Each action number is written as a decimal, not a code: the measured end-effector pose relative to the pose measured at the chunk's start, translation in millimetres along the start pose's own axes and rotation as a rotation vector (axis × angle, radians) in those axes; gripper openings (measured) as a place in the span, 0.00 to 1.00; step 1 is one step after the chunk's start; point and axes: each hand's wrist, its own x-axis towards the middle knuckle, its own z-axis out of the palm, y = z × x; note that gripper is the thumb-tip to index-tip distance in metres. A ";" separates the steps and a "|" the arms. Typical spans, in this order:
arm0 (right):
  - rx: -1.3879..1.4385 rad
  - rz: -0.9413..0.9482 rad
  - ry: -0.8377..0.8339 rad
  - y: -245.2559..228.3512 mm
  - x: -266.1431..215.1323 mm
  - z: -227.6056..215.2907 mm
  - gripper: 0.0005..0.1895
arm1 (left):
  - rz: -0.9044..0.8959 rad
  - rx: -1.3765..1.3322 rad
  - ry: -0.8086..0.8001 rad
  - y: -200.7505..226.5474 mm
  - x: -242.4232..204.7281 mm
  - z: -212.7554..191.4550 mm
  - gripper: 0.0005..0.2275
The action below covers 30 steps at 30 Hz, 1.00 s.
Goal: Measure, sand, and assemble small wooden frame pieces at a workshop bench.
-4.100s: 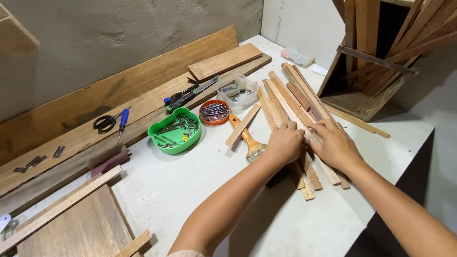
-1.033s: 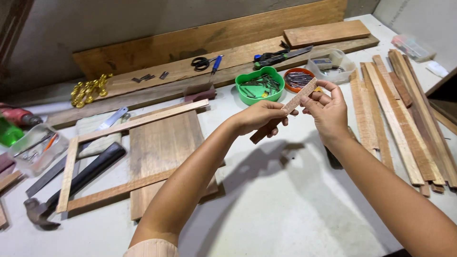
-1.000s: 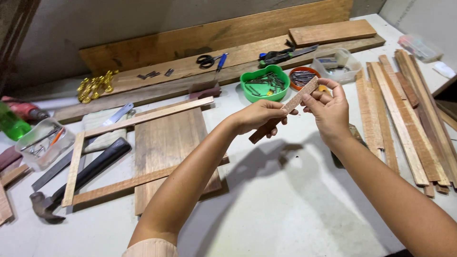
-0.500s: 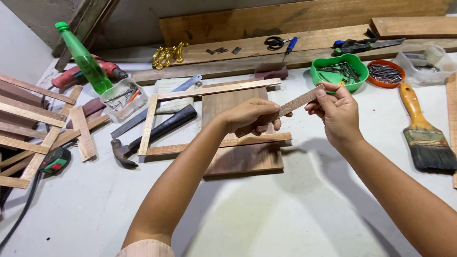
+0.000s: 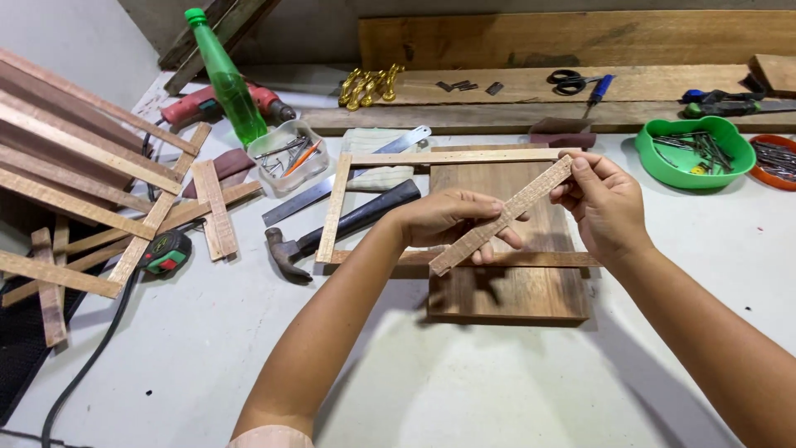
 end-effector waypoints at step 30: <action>-1.540 -0.103 -0.673 -22.4 -34.5 58.0 0.24 | 0.161 1.482 0.642 -33.7 -2.4 23.9 0.14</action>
